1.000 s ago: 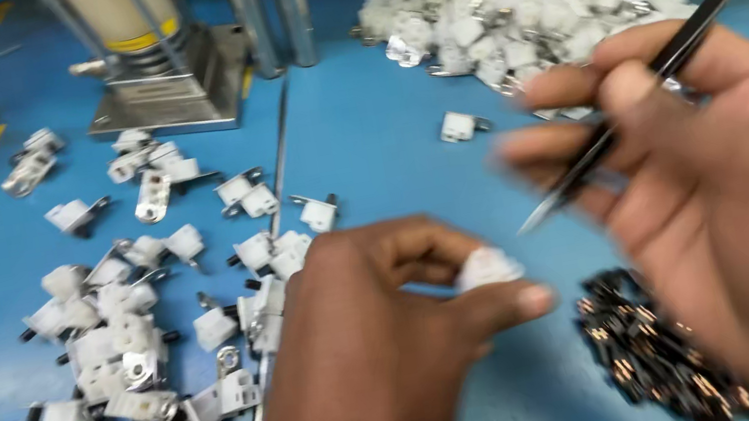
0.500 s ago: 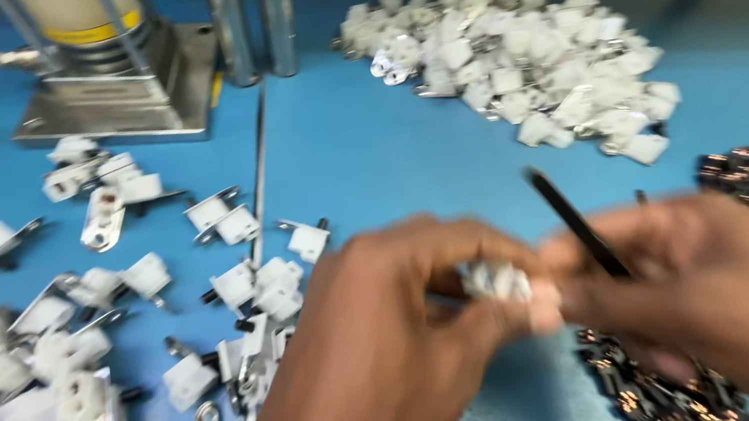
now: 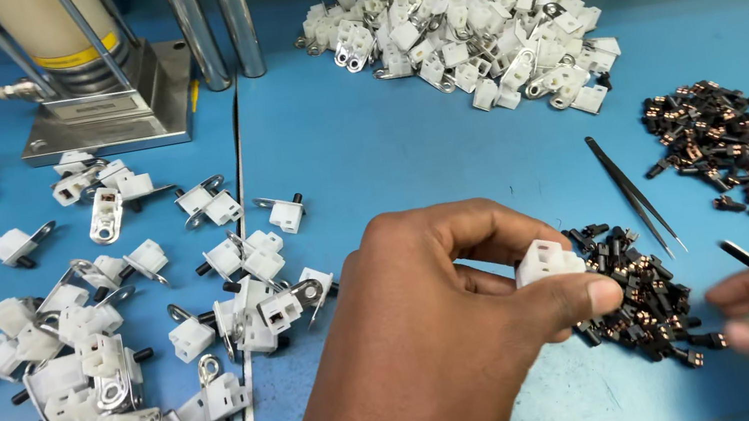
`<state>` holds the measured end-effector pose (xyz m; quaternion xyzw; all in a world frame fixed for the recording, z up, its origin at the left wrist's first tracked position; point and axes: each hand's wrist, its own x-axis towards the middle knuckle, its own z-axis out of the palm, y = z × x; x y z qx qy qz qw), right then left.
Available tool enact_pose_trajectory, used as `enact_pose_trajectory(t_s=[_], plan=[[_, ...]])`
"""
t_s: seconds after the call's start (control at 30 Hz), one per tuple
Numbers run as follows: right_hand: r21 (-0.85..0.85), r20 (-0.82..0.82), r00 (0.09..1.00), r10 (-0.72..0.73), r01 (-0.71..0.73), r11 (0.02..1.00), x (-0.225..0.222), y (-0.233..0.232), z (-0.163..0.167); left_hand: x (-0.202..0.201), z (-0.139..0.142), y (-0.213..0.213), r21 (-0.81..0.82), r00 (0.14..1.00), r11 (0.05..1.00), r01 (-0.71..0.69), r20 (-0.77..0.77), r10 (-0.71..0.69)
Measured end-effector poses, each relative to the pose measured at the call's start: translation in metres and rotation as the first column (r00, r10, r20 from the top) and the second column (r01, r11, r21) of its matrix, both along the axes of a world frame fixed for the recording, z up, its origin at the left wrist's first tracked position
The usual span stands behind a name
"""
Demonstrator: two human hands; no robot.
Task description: The person sits at a factory workbench assembling small white plastic switch housings. They pick a housing, use tweezers to insert black and copper terminal contacts into it, press the parts into place by hand, and set the finished assembly aside with the completed pile.
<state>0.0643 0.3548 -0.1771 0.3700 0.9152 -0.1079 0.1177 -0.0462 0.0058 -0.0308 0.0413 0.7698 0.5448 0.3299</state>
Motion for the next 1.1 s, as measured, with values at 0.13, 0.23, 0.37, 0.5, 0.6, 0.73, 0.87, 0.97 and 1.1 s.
enact_pose_trajectory(t_s=[0.13,0.23,0.37,0.5,0.6,0.73,0.87,0.97,1.1], plan=[[0.013,-0.048,0.998,0.038,-0.038,0.999,0.005,-0.024,0.008,0.010,0.002,0.021,0.068,1.000,0.998,-0.012,-0.012,0.013],[-0.136,-0.184,0.982,-0.041,0.016,0.991,0.001,-0.031,0.023,0.011,0.005,0.037,0.049,0.996,0.998,0.028,-0.087,-0.024],[-0.467,-0.342,0.874,-0.345,0.160,0.870,-0.015,-0.043,0.080,0.017,0.016,0.043,-0.044,0.975,0.995,0.092,-0.197,-0.099],[-0.525,-0.350,0.889,-0.295,0.075,0.848,-0.028,-0.074,0.137,0.019,0.025,0.039,-0.055,0.931,0.993,0.106,-0.346,-0.119],[-0.526,-0.313,0.937,-0.153,-0.037,0.850,-0.042,-0.100,0.151,0.022,0.023,0.018,-0.023,0.880,0.993,0.117,-0.461,-0.114],[-0.653,-0.209,0.964,-0.163,-0.013,0.757,-0.052,-0.130,0.154,0.029,0.012,-0.015,0.024,0.886,0.997,0.070,-0.461,-0.051],[-0.788,-0.448,0.882,-0.146,-0.312,0.531,-0.057,-0.187,0.157,0.024,-0.003,-0.047,0.367,0.970,0.930,0.034,-0.237,0.057],[-0.691,-0.552,0.734,-0.395,-0.137,0.710,-0.081,-0.222,0.173,0.021,-0.008,-0.069,0.306,0.980,0.952,-0.005,-0.187,0.066],[-0.516,-0.848,0.474,-0.237,-0.635,0.575,-0.065,-0.237,0.184,0.025,-0.001,-0.078,0.349,0.983,0.936,0.042,-0.184,0.025]])
